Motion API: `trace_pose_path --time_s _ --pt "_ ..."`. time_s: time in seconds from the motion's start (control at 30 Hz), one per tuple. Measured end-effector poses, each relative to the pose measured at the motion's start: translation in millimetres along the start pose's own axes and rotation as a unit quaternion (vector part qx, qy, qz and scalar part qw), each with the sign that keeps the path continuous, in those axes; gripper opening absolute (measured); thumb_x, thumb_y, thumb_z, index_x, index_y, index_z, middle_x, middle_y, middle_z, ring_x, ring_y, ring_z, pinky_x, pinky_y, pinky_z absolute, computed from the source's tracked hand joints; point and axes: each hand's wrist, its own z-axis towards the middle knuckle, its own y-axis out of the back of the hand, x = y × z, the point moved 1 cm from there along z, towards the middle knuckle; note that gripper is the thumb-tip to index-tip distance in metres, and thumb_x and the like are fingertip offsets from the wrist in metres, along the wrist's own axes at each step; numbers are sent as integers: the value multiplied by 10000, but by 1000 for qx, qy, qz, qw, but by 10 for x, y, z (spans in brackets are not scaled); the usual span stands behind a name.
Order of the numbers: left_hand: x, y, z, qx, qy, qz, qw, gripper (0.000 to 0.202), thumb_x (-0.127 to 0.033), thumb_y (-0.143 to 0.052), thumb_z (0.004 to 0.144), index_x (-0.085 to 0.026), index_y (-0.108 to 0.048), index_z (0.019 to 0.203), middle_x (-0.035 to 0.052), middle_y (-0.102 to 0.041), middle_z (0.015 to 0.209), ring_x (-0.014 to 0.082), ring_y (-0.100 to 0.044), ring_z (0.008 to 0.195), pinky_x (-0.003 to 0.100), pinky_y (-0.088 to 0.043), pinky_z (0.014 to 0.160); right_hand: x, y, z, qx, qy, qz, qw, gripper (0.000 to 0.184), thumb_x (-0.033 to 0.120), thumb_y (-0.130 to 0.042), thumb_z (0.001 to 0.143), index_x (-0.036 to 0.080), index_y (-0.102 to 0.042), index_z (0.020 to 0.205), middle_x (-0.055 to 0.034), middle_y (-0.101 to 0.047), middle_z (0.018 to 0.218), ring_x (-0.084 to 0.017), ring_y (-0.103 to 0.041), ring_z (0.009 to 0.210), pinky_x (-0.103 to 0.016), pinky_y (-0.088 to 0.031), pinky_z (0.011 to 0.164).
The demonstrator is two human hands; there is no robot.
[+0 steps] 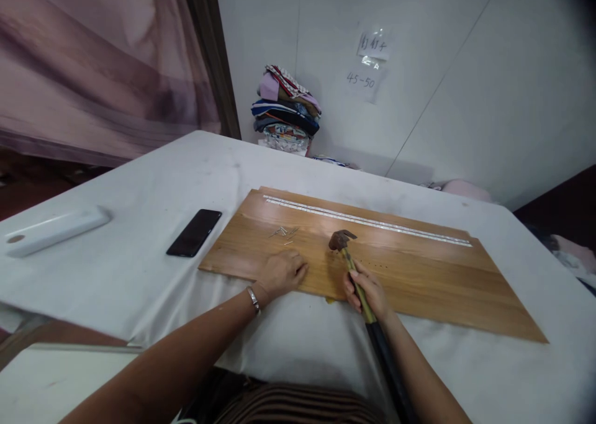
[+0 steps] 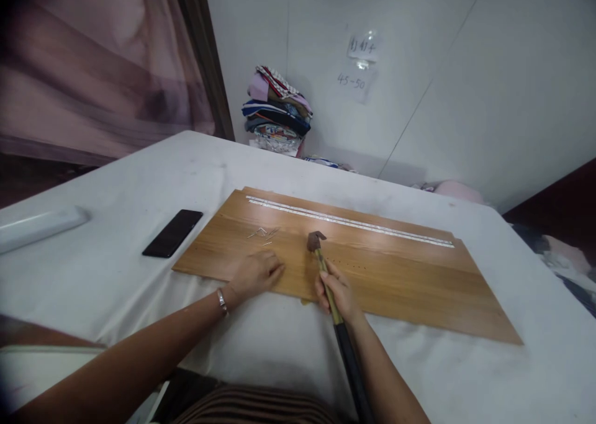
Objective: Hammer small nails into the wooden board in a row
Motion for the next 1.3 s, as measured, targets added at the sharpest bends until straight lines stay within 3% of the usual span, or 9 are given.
trace_pose_path --time_s 0.17,0.33,0.5,0.6,0.77,0.9,1.1,1.2,1.3 --pt "-24 43 -16 -17 15 -11 1000 274 -292 -532 1007 -185 -670 796 72 -693 858 207 -644 848 321 -470 771 -8 9 13 0 -13 3 1000 414 547 -752 837 246 -559 1047 113 -558 599 -52 -361 295 -170 -305 276" --pt "16 130 -20 -92 88 -64 990 199 -245 -560 964 -200 -650 792 57 -694 874 198 -644 868 310 -497 795 118 -67 -5 8 -8 9 1000 452 521 -743 848 256 -543 1155 122 -543 602 -59 -365 313 -170 -281 286" --pt "122 120 2 -166 168 -104 966 174 -180 -548 949 -210 -699 1030 82 -709 1155 224 -664 1085 339 -535 937 248 -102 -35 3 -18 9 1000 407 515 -751 836 260 -532 1064 121 -543 604 -54 -366 313 -173 -283 293" --pt "137 103 31 -158 180 -86 967 233 -166 -540 946 -207 -710 1100 108 -681 1224 245 -654 1140 364 -537 981 282 -108 -53 0 -24 14 1000 419 514 -764 822 263 -528 1060 124 -537 598 -58 -375 319 -173 -281 291" --pt "116 119 79 -106 147 -28 983 256 -164 -470 982 -182 -719 929 138 -681 1142 275 -631 1155 396 -514 1036 253 -107 -37 2 -29 13 999 441 519 -769 815 259 -532 1082 123 -546 594 -57 -374 319 -172 -286 292" --pt "117 120 36 -118 132 -32 984 235 -182 -490 987 -193 -720 939 122 -687 1148 264 -633 1155 390 -521 1031 208 -97 -16 1 -32 13 999 449 531 -778 800 259 -528 1055 124 -551 591 -54 -369 316 -169 -279 295" --pt "-17 -72 -49 -150 115 -177 966 213 -259 -552 990 -212 -731 1095 87 -721 1151 226 -666 1089 378 -544 986 411 -170 34 -4 -17 9 1000 396 505 -756 808 266 -523 1021 120 -558 616 -51 -349 334 -159 -279 305" --pt "-235 -64 141 -136 111 -325 929 258 -374 -548 1010 -216 -730 1101 67 -739 1042 203 -687 977 358 -569 896 621 -282 182 -1 8 -6 1000 346 486 -727 824 268 -519 994 118 -555 613 -60 -355 349 -163 -299 322" --pt "-471 154 493 -98 99 -456 879 407 -526 -494 1026 -186 -718 1038 73 -736 902 197 -697 864 331 -576 802 761 -458 420 -6 34 -10 999 281 454 -702 832 258 -522 925 100 -546 586 -81 -411 378 -179 -325 341"
